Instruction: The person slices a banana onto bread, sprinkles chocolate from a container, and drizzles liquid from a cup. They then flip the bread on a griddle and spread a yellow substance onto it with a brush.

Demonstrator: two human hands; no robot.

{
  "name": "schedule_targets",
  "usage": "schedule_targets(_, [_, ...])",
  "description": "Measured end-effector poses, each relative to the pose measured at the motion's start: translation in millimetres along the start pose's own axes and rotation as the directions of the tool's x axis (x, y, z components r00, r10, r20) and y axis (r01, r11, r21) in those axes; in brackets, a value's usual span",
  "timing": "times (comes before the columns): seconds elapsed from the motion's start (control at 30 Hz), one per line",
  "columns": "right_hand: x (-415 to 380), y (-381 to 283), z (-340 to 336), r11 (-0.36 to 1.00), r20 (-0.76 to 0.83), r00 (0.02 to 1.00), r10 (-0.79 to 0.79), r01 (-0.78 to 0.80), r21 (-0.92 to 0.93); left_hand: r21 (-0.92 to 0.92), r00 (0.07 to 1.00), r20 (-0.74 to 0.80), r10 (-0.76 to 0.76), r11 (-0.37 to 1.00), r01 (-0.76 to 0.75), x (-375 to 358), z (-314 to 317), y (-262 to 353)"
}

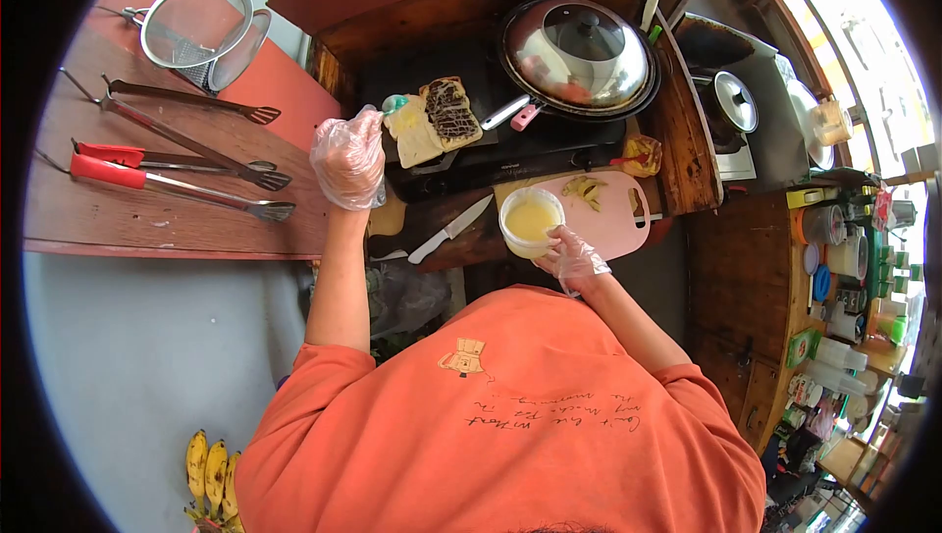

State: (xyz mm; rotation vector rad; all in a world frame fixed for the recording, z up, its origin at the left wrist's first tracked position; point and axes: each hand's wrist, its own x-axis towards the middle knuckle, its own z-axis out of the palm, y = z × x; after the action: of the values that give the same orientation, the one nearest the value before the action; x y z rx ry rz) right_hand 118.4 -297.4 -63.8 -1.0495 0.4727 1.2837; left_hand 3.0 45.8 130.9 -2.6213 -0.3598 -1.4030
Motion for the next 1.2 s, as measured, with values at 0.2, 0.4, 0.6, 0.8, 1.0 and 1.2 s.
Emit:
schedule_targets(0.2, [2,-3,0,0.998,0.065,0.997,-0.032,0.036,-0.054,0.026,1.000,-0.024,-0.015,1.000,0.015,3,9,-10])
schedule_targets(0.4, [-6,-7,10,1.000,0.016,1.000,0.010,-0.010,-0.008,0.037,0.997,-0.063,-0.035,0.999,0.037,5,19,-16])
schedule_targets(0.6, [3,-6,-1,0.999,0.075,0.997,0.016,-0.018,0.027,0.026,0.996,-0.083,-0.046,0.998,0.048,-2,34,-25])
schedule_targets(0.8, [6,-7,-7,0.999,0.107,0.994,0.010,-0.014,0.035,0.032,0.996,-0.071,-0.059,0.998,0.061,-15,50,-30])
schedule_targets(1.0, [14,-3,-15,0.998,0.131,0.991,0.023,-0.029,0.047,0.082,0.803,0.079,-0.591,0.806,0.586,-59,94,-49])
schedule_targets(1.2, [-8,-9,1,0.999,0.001,1.000,0.003,-0.003,0.051,-0.116,0.435,0.159,-0.886,0.420,0.900,-90,124,-79])
